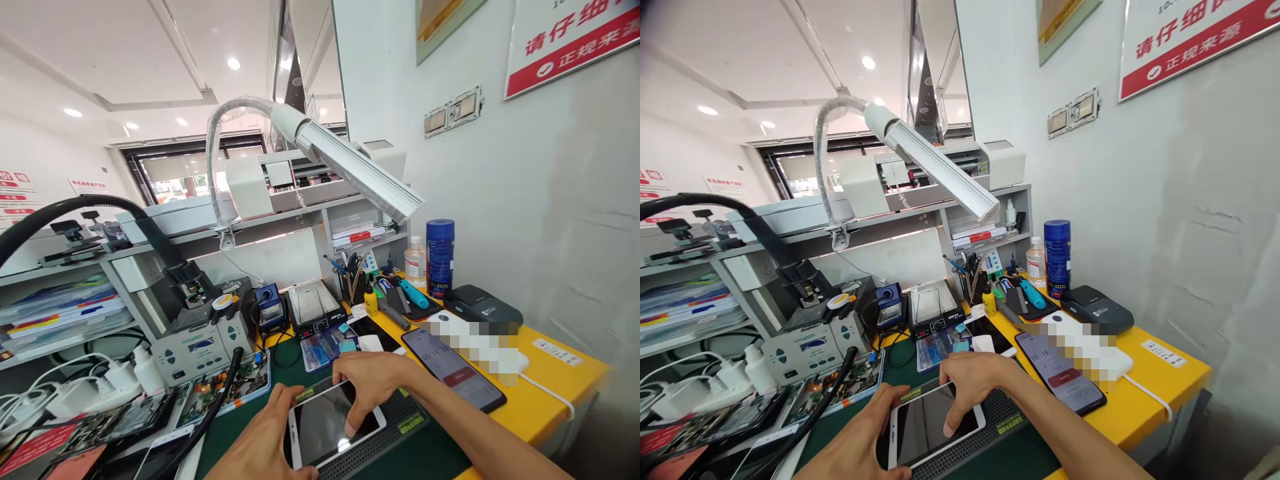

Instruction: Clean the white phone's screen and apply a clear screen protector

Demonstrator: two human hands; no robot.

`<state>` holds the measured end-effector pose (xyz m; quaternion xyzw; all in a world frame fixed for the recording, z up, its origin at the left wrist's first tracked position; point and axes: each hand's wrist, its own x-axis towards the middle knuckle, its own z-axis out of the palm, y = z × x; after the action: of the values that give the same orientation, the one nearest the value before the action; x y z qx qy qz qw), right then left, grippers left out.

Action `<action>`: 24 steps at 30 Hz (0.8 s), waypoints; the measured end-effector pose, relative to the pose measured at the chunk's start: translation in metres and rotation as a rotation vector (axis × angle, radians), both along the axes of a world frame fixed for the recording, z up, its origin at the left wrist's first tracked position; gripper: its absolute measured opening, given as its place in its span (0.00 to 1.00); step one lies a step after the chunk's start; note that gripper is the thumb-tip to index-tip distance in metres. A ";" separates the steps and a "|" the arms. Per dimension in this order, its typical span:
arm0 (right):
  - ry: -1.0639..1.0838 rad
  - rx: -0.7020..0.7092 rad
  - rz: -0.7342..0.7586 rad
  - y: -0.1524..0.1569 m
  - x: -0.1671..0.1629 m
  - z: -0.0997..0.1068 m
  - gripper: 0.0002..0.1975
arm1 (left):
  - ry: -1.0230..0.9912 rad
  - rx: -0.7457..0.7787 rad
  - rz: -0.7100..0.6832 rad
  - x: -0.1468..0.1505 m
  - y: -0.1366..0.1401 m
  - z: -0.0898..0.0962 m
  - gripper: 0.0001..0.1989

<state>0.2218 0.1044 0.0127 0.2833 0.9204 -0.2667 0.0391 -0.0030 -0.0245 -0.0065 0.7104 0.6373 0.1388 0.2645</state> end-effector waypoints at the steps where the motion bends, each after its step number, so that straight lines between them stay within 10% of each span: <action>1: -0.008 -0.015 0.005 0.000 0.000 0.001 0.34 | 0.024 0.037 0.008 0.000 0.001 -0.002 0.43; 20: 0.133 -0.407 0.019 -0.005 0.006 0.011 0.19 | 0.183 0.389 -0.075 -0.001 -0.003 -0.014 0.37; 24: 0.317 -0.519 -0.096 0.002 0.004 0.002 0.21 | 0.050 0.485 0.093 -0.011 -0.001 -0.006 0.39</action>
<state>0.2260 0.1067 0.0152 0.2620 0.8016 -0.5354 -0.0465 -0.0139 -0.0258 -0.0128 0.7261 0.6237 0.2822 0.0639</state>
